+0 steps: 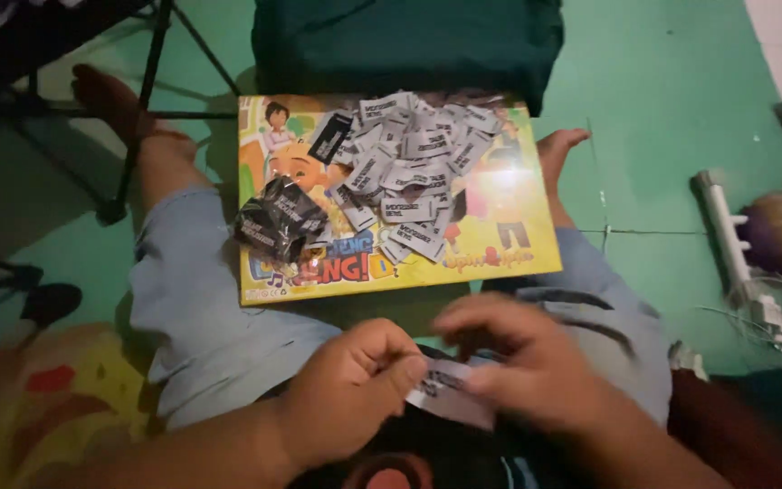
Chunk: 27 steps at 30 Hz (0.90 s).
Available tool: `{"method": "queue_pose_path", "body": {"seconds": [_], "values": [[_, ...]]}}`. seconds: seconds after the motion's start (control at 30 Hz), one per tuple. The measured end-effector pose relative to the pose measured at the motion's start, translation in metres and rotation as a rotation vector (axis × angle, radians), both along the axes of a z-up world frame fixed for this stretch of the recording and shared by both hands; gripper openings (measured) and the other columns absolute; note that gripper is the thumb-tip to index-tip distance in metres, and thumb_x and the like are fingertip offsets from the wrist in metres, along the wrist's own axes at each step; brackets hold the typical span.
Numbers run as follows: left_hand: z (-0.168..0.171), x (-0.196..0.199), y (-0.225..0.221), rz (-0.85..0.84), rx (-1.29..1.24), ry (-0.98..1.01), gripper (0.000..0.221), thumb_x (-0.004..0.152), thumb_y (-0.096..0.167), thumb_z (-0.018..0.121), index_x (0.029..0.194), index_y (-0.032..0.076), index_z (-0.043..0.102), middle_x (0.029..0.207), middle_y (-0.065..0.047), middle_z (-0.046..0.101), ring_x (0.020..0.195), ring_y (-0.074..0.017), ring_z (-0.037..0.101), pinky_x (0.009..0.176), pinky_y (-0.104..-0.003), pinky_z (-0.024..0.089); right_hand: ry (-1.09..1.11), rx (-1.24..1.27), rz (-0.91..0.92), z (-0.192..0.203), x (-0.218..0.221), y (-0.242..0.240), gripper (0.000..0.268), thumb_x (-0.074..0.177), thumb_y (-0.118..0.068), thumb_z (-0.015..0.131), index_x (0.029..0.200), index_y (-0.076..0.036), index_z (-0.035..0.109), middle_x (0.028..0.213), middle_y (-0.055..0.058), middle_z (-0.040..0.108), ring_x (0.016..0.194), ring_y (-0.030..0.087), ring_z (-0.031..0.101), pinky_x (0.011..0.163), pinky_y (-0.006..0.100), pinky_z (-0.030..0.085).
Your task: The person cuts small printed labels with scissors and then sorts them on a board while sitting on the floor.
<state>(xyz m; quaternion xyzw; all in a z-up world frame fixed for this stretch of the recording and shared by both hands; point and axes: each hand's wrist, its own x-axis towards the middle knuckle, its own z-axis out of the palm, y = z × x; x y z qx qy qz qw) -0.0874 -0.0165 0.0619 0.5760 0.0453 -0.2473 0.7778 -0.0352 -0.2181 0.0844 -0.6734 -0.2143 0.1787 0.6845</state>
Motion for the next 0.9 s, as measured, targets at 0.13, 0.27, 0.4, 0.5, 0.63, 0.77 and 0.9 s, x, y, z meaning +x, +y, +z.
{"method": "queue_pose_path", "body": {"seconds": [0.13, 0.27, 0.4, 0.5, 0.63, 0.77, 0.9], "values": [[0.004, 0.007, 0.012, 0.128, 0.311, -0.148, 0.011, 0.08, 0.016, 0.063, 0.075, 0.007, 0.061, 0.063, -0.001, 0.06, 0.057, -0.008, 0.053, 0.053, -0.023, 0.045, -0.086, -0.266, 0.184, -0.02, -0.01, 0.022, 0.029, 0.083, -0.034, 0.059, 0.068, -0.009, 0.06, 0.066, 0.003, 0.059, 0.058, 0.011, 0.053, 0.052, 0.025, 0.042], [-0.013, 0.005, 0.022, 0.316, 0.181, -0.177, 0.009, 0.083, 0.01, 0.06, 0.077, 0.004, 0.059, 0.055, -0.002, 0.049, 0.048, -0.0078, 0.041, 0.044, -0.024, 0.035, -0.024, -0.133, 0.038, -0.029, -0.008, 0.026, 0.034, 0.086, -0.031, 0.056, 0.064, -0.005, 0.057, 0.062, 0.003, 0.049, 0.055, 0.012, 0.045, 0.049, 0.026, 0.035], [-0.013, 0.007, 0.025, 0.289, 0.196, -0.164, 0.012, 0.083, 0.016, 0.059, 0.079, 0.005, 0.059, 0.052, -0.004, 0.052, 0.046, -0.0097, 0.044, 0.044, -0.024, 0.036, -0.047, -0.092, -0.015, -0.031, -0.008, 0.027, 0.033, 0.088, -0.027, 0.052, 0.064, -0.004, 0.056, 0.061, 0.005, 0.05, 0.055, 0.014, 0.045, 0.051, 0.028, 0.036], [-0.006, 0.009, 0.024, 0.293, 0.183, -0.189, 0.015, 0.085, 0.017, 0.057, 0.078, 0.004, 0.058, 0.05, -0.005, 0.049, 0.044, -0.0101, 0.043, 0.042, -0.025, 0.034, -0.035, -0.192, -0.051, -0.031, -0.011, 0.027, 0.032, 0.087, -0.028, 0.053, 0.067, -0.004, 0.06, 0.062, 0.004, 0.054, 0.055, 0.013, 0.049, 0.051, 0.026, 0.038], [-0.012, 0.01, 0.023, 0.29, 0.203, -0.135, 0.013, 0.083, 0.017, 0.06, 0.078, 0.005, 0.059, 0.051, -0.006, 0.052, 0.045, -0.0107, 0.047, 0.044, -0.023, 0.037, 0.015, -0.232, -0.081, -0.028, -0.01, 0.027, 0.026, 0.085, -0.024, 0.056, 0.067, -0.005, 0.059, 0.06, 0.0, 0.051, 0.055, 0.011, 0.045, 0.05, 0.026, 0.037], [-0.02, 0.008, 0.028, 0.288, 0.224, -0.217, 0.014, 0.085, 0.019, 0.058, 0.08, 0.007, 0.058, 0.053, -0.003, 0.051, 0.047, -0.0097, 0.045, 0.046, -0.022, 0.036, 0.059, -0.252, -0.152, -0.042, -0.014, 0.03, 0.023, 0.081, -0.024, 0.06, 0.086, -0.005, 0.071, 0.075, 0.003, 0.069, 0.063, 0.009, 0.058, 0.057, 0.023, 0.047], [-0.013, 0.007, 0.036, 0.318, 0.274, -0.211, 0.014, 0.084, 0.019, 0.058, 0.079, 0.006, 0.06, 0.056, -0.003, 0.053, 0.048, -0.011, 0.048, 0.049, -0.024, 0.04, 0.125, -0.341, -0.291, -0.042, -0.012, 0.038, 0.026, 0.074, -0.025, 0.066, 0.093, -0.009, 0.075, 0.089, 0.003, 0.076, 0.076, 0.008, 0.067, 0.069, 0.021, 0.051]]}}
